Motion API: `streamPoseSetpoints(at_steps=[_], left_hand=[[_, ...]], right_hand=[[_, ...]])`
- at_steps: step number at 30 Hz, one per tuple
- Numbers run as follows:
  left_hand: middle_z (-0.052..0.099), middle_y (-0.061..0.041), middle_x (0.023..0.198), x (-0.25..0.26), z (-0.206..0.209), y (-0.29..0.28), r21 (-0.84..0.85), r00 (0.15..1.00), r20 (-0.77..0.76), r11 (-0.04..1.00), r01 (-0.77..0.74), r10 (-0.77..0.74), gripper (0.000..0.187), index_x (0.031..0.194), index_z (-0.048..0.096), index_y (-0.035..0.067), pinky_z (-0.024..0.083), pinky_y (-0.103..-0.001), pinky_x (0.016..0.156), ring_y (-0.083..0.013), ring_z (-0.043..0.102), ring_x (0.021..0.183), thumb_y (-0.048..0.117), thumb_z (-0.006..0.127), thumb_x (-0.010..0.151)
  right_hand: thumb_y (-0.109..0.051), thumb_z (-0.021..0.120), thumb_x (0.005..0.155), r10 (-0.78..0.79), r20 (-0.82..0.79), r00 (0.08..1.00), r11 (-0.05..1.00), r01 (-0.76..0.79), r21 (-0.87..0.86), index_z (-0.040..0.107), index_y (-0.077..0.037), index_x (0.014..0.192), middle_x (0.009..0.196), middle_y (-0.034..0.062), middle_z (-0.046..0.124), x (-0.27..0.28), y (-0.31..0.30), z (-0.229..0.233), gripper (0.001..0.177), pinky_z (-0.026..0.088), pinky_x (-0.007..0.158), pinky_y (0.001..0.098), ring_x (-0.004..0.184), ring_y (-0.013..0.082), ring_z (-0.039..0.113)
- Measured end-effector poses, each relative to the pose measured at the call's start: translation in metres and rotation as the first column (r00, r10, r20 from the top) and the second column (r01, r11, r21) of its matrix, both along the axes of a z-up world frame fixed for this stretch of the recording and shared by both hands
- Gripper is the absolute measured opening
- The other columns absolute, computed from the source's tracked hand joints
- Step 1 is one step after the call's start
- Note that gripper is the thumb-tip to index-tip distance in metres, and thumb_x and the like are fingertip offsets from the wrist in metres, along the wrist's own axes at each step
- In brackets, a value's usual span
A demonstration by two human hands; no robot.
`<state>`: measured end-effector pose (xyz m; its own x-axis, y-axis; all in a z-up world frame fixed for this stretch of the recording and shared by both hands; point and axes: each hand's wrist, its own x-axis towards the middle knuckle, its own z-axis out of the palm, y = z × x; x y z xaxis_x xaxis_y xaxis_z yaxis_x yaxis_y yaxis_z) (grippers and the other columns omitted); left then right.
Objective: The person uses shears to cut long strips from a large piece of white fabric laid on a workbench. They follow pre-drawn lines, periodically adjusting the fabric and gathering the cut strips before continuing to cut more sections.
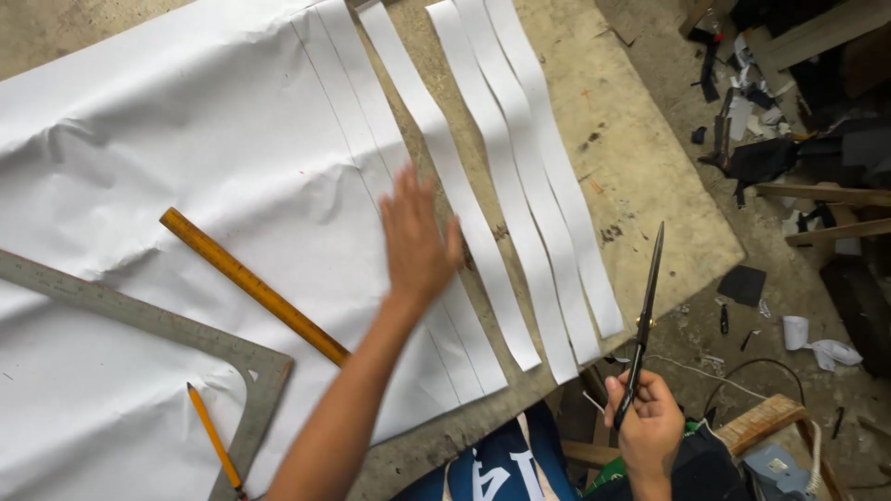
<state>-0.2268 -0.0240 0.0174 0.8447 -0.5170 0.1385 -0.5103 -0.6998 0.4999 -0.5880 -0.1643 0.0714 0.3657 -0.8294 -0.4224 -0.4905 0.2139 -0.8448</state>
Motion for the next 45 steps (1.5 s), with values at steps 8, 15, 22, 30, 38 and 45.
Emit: streamPoseSetpoints(at_steps=[8, 15, 22, 30, 38, 45], left_hand=[[0.003, -0.050, 0.169, -0.143, 0.031, -0.047, -0.014, 0.959, -0.284, 1.000, 0.010, -0.013, 0.109, 0.171, 0.019, 0.006, 0.008, -0.086, 0.116, -0.0754, 0.008, 0.153, 0.065, 0.071, 0.096], [-0.001, -0.047, 0.173, -0.145, 0.025, -0.067, 0.287, 0.942, -0.333, 0.946, 0.150, -0.048, 0.121, 0.170, 0.025, 0.001, -0.002, -0.082, 0.121, -0.0696, -0.005, 0.158, 0.078, 0.068, 0.087], [0.012, -0.043, 0.173, -0.162, 0.016, -0.055, 0.205, 0.961, -0.260, 0.967, 0.155, -0.099, 0.106, 0.169, 0.026, -0.002, 0.009, -0.072, 0.127, -0.0575, 0.008, 0.164, 0.056, 0.075, 0.094], [0.036, -0.038, 0.165, -0.159, 0.035, -0.039, -0.283, 0.829, -0.550, 0.956, -0.077, -0.097, 0.077, 0.165, 0.031, -0.008, 0.033, -0.061, 0.126, -0.0521, 0.037, 0.157, 0.023, 0.065, 0.103], [0.062, -0.032, 0.149, -0.136, 0.037, -0.015, -0.232, 0.548, -0.834, 0.854, -0.466, 0.072, 0.086, 0.164, 0.030, 0.000, 0.054, -0.056, 0.112, -0.0496, 0.059, 0.142, 0.030, 0.077, 0.098], [0.072, -0.027, 0.140, -0.137, 0.073, -0.004, -0.269, 0.492, -0.870, 0.803, -0.532, 0.035, 0.086, 0.165, 0.033, 0.002, 0.061, -0.048, 0.104, -0.0410, 0.069, 0.133, 0.025, 0.079, 0.096]], right_hand=[[-0.033, 0.091, 0.094, 0.008, -0.354, 0.935, 0.942, -0.126, -0.312, 0.081, -0.017, 0.100, 0.053, 0.0041, 0.065, 0.061, -0.064, 0.022, 0.020, 0.047, 0.051, 0.0311, 0.050, 0.0180, 0.065], [-0.026, 0.087, 0.094, 0.166, -0.453, 0.876, 0.684, -0.433, -0.586, 0.082, -0.009, 0.097, 0.080, 0.0126, 0.074, 0.114, -0.145, -0.051, 0.018, 0.057, 0.068, 0.0399, 0.078, 0.0320, 0.073], [-0.023, 0.079, 0.097, 0.381, -0.453, 0.806, 0.586, -0.590, -0.556, 0.076, 0.006, 0.133, 0.121, 0.0232, 0.072, 0.162, -0.119, -0.009, 0.046, 0.059, 0.094, 0.0497, 0.113, 0.0416, 0.072], [-0.065, 0.085, 0.087, 0.584, -0.394, 0.710, 0.547, -0.702, -0.456, 0.049, -0.002, 0.161, 0.142, 0.0257, 0.062, 0.219, -0.077, -0.029, 0.104, 0.051, 0.115, 0.0550, 0.138, 0.0458, 0.060], [-0.042, 0.071, 0.104, 0.584, -0.123, 0.802, 0.802, -0.546, 0.242, 0.079, -0.013, 0.128, 0.100, 0.0059, 0.077, 0.221, -0.062, -0.040, 0.038, 0.065, 0.064, 0.0281, 0.079, 0.0191, 0.071], [-0.018, 0.067, 0.094, 0.482, 0.007, 0.876, 0.806, -0.446, 0.389, 0.075, -0.014, 0.140, 0.112, 0.0122, 0.079, 0.213, -0.060, -0.070, 0.047, 0.062, 0.082, 0.0428, 0.095, 0.0261, 0.074]])
